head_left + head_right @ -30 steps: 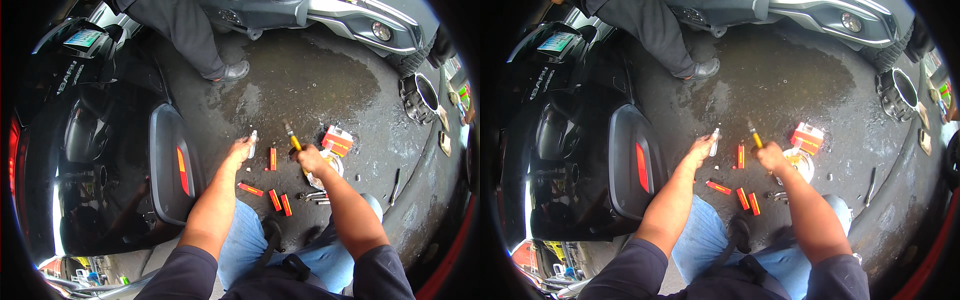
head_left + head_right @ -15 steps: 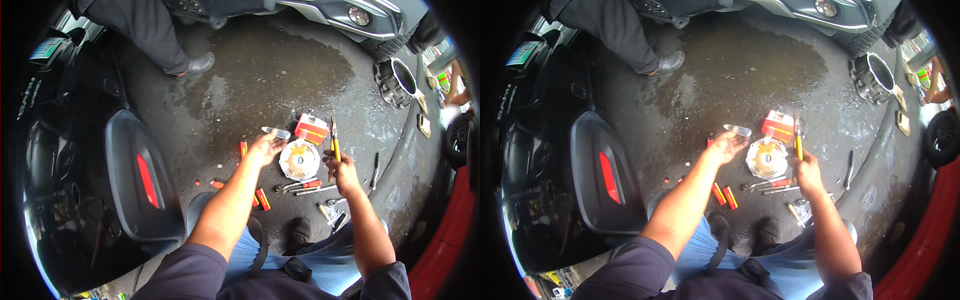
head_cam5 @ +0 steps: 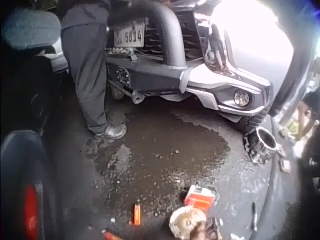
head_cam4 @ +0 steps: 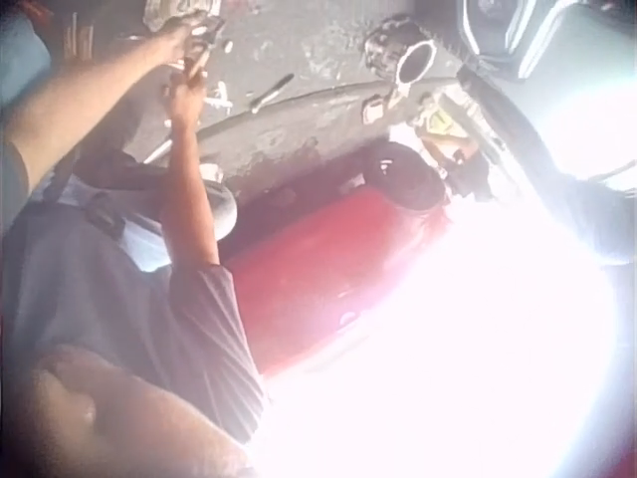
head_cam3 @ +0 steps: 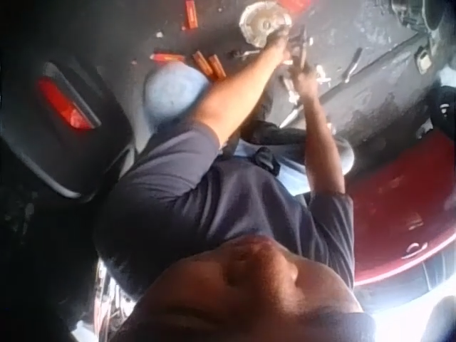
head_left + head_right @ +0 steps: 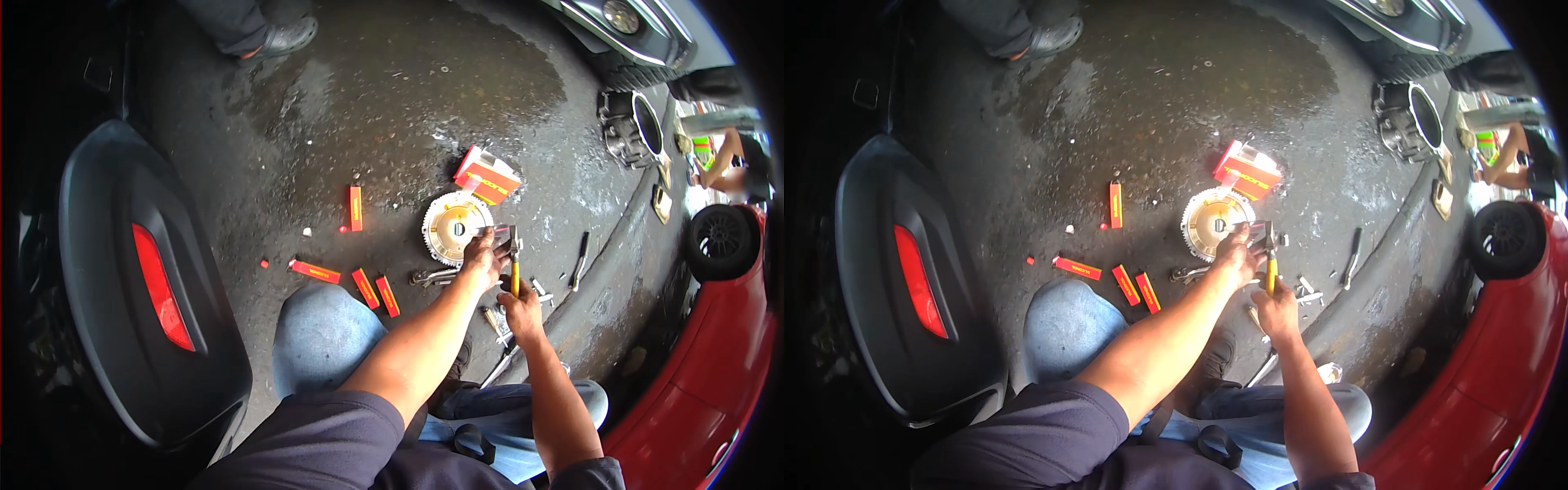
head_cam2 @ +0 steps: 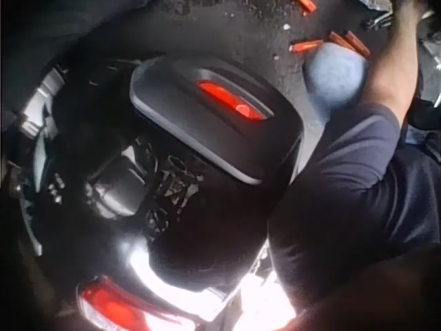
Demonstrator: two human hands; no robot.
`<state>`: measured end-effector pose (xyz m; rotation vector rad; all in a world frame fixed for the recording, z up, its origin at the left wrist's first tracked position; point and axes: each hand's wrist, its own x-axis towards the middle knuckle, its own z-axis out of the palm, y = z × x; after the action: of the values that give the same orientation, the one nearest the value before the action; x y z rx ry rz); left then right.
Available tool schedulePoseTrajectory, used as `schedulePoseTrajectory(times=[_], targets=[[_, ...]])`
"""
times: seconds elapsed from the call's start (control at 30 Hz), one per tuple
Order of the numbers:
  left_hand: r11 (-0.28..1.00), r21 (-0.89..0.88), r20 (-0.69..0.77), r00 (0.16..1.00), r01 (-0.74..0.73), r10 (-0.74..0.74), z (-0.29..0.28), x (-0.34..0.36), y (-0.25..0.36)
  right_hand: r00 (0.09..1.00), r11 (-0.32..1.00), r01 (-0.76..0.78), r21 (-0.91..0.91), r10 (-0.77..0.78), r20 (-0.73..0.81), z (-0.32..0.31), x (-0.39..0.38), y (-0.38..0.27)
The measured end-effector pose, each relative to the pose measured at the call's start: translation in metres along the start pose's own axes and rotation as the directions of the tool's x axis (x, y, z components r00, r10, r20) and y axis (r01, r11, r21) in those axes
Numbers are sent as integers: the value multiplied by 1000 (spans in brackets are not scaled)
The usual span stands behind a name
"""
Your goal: Inspecting and cleaning components of a clutch assembly, including the pressure plate and friction disc.
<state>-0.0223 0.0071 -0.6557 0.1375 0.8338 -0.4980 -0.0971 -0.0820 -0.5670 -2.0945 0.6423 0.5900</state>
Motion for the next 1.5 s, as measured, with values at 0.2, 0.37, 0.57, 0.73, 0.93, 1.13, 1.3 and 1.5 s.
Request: schedulePoseTrajectory(times=[0.2, 0.37, 0.57, 0.73, 0.93, 1.13, 1.3, 1.5], targets=[[1000, 15, 55, 998, 25, -26, -16, 7, 9, 998, 976, 67, -208, -69, 1, 8, 6, -3], [1000, -28, 41, 999, 7, -6, -12, 5, 15, 994, 962, 102, -254, -110, -17, 14, 7, -12], [999, -33, 54, 998, -27, 29, -8, 4, 19, 992, 939, 112, -324, -127, -25, 20, 10, -16], [997, -75, 99, 995, -22, 30, -11, 4, 21, 965, 883, 217, -416, -258, -44, 24, 8, -20], [995, -97, 166, 986, -16, 32, -2, 2, 17, 946, 890, 204, -408, -287, -153, 21, 9, -14], [994, -112, 193, 980, -16, 38, -6, 6, 16, 908, 874, 223, -432, -347, -234, 27, 7, -12], [992, -127, 186, 982, -20, 43, -7, 4, 14, 947, 882, 216, -419, -293, -130, 24, 9, -13], [991, -133, 184, 983, 3, 21, -8, 2, 12, 918, 829, 295, -475, -384, -101, 22, 12, -6]])
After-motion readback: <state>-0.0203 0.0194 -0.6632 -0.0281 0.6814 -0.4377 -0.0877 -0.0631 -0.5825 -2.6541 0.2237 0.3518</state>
